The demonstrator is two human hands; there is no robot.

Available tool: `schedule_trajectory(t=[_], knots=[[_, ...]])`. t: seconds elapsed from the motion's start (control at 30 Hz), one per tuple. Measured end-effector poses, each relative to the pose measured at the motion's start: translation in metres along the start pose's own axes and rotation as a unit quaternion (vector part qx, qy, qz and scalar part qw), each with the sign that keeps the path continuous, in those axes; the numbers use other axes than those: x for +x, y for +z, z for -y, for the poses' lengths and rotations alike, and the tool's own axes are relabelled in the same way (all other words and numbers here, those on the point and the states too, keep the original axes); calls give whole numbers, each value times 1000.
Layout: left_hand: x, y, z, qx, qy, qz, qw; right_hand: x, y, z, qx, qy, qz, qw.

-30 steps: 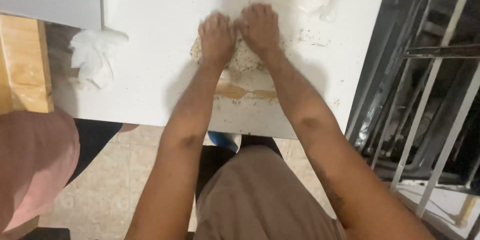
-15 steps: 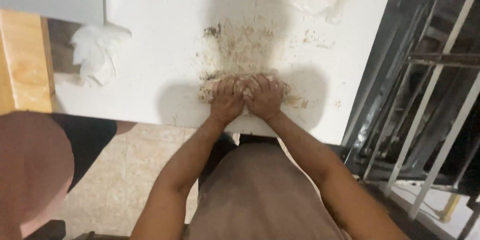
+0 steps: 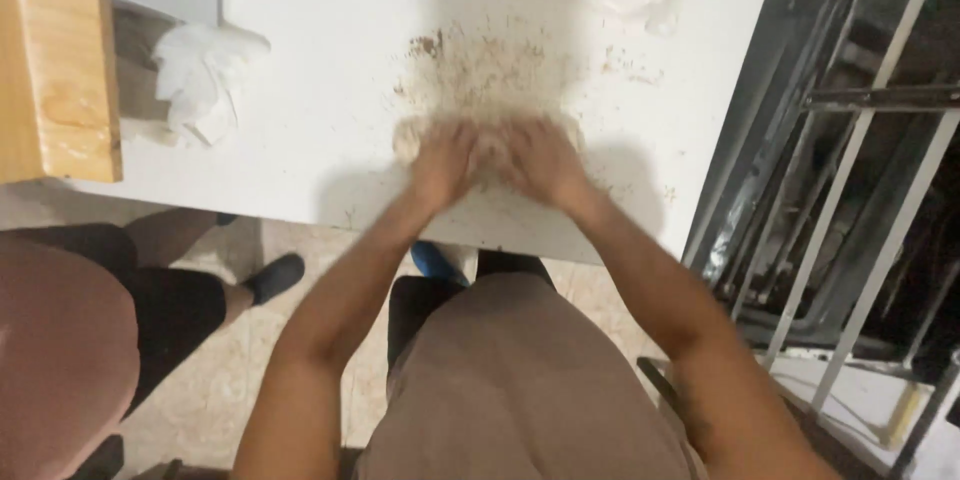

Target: Kneading a ball of dough on a floured work surface using both hands.

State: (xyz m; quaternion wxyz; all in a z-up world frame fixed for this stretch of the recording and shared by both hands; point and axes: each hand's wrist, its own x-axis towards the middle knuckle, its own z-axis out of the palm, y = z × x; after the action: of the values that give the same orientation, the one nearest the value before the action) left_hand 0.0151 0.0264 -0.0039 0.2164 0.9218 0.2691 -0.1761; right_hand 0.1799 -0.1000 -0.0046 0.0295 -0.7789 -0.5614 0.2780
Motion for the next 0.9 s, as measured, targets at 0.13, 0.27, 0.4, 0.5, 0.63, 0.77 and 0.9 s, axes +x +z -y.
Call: schedule_trajectory(t=[0.13,0.27,0.4,0.5,0.63,0.77,0.9], knots=[[-83,73,-10,-112,196,-213,951,-97,66,15,-7,-169,-275,946],[-32,70,-11,34,140,-473,869,-30,107,5,-107,-119,-433,887],[80,35,28,90,91,-549,826,89,26,-7,-127,-99,-454,876],[134,27,47,-24,54,-346,936,129,-21,-18,-71,-23,-353,933],[123,31,41,3,9,-350,937,109,-22,-21,28,-18,-223,974],[-36,16,-4,-204,75,-46,975,-43,-25,20,62,-31,-6,998],[-87,106,-9,-132,132,-340,922,-107,58,12,83,-123,-200,968]])
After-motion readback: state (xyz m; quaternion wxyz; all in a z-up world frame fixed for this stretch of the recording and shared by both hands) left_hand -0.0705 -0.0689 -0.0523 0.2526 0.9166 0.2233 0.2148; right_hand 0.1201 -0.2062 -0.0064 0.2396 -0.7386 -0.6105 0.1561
